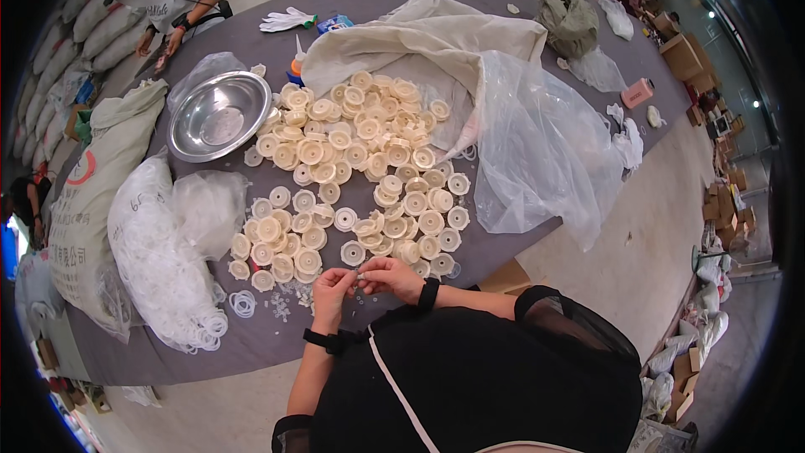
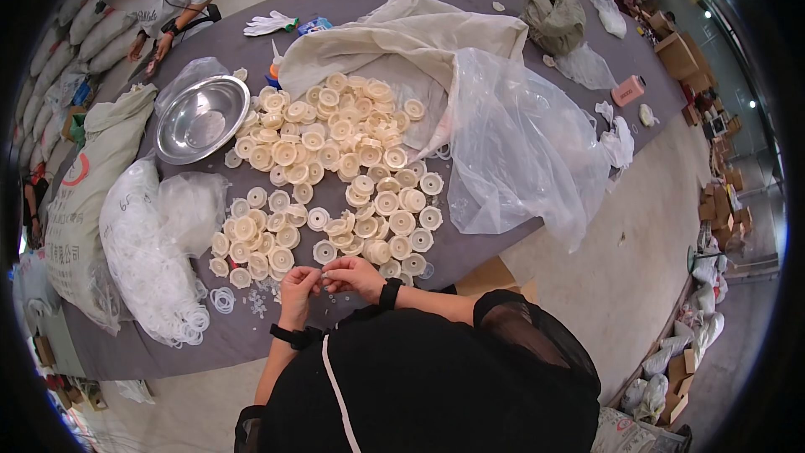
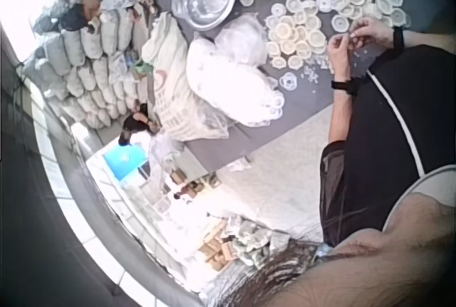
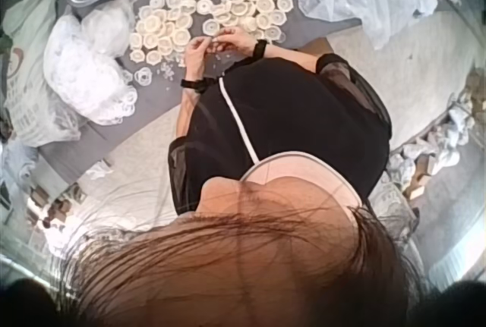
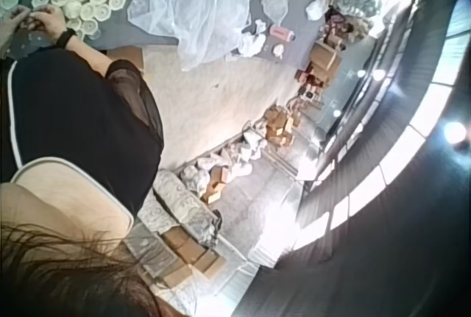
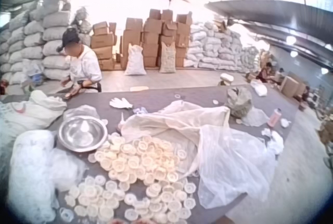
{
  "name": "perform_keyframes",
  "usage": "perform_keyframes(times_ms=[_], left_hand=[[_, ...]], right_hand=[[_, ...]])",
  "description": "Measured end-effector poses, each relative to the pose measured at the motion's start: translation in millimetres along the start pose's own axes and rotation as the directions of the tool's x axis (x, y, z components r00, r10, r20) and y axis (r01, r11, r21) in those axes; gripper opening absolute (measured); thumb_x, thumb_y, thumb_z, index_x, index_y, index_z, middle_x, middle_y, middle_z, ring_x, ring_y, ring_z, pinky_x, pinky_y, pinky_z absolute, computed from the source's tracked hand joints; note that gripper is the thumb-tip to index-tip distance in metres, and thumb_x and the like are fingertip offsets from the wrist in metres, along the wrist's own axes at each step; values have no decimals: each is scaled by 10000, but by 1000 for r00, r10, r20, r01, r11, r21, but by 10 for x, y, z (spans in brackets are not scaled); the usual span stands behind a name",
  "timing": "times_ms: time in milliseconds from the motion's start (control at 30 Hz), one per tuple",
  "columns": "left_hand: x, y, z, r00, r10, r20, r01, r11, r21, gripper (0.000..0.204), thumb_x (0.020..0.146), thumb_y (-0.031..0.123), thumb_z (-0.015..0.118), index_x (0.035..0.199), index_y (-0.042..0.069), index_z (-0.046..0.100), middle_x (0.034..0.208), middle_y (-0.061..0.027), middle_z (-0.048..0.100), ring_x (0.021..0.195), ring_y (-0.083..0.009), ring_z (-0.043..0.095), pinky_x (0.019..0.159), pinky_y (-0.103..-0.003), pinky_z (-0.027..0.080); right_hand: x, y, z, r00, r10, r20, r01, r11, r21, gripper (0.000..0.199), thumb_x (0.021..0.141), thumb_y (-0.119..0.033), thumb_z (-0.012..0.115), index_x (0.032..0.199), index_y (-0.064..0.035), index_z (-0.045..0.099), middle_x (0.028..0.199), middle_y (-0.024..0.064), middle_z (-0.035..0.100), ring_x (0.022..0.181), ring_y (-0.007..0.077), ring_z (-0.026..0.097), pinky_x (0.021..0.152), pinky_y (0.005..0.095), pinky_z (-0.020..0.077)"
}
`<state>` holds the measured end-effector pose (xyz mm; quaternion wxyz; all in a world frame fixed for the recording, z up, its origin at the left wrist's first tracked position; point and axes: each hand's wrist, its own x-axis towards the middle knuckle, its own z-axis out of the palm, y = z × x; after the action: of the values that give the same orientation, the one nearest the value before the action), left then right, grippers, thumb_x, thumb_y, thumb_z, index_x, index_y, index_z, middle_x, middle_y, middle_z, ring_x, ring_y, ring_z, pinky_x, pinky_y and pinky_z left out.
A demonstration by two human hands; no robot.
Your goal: Assembling small white rubber gaskets into circular plastic components at a factory table.
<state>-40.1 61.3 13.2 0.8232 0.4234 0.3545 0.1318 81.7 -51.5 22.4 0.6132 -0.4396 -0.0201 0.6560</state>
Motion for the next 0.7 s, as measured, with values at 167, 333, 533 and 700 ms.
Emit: perform_keyframes(times_ms=[167,333,533,700], left_hand=[[-19,-41,8,996,-86,-9,87,995,51,89,760,87,598,765,-2,602,614,-27,570,489,-70,496,459,-175,384],[182,-277,-43,999,10,-49,5,950,312,139,764,121,591,797,-14,589,690,-43,569,532,-102,515,475,-212,399],[497,-283,70,829,529,184,-288,121,950,312,697,84,565,1001,63,499,914,-112,467,772,-270,520,622,-345,431],[640,-395,9,894,441,71,-102,47,994,171,699,96,553,844,42,479,843,-115,465,763,-295,520,606,-382,424]], right_hand=[[1,-21,-22,999,54,11,-54,999,-4,200,787,-120,568,953,-23,515,794,49,591,663,104,581,625,224,489],[66,123,-182,993,-42,-111,30,993,-113,194,790,-116,562,956,-23,527,810,54,583,696,110,575,673,238,481],[70,87,-295,951,-92,-294,86,996,-34,166,789,-93,558,925,-2,531,800,68,585,676,125,577,637,228,481],[58,26,-285,950,-115,-291,121,993,2,169,790,-74,550,932,14,524,803,76,582,693,132,578,655,236,484]])
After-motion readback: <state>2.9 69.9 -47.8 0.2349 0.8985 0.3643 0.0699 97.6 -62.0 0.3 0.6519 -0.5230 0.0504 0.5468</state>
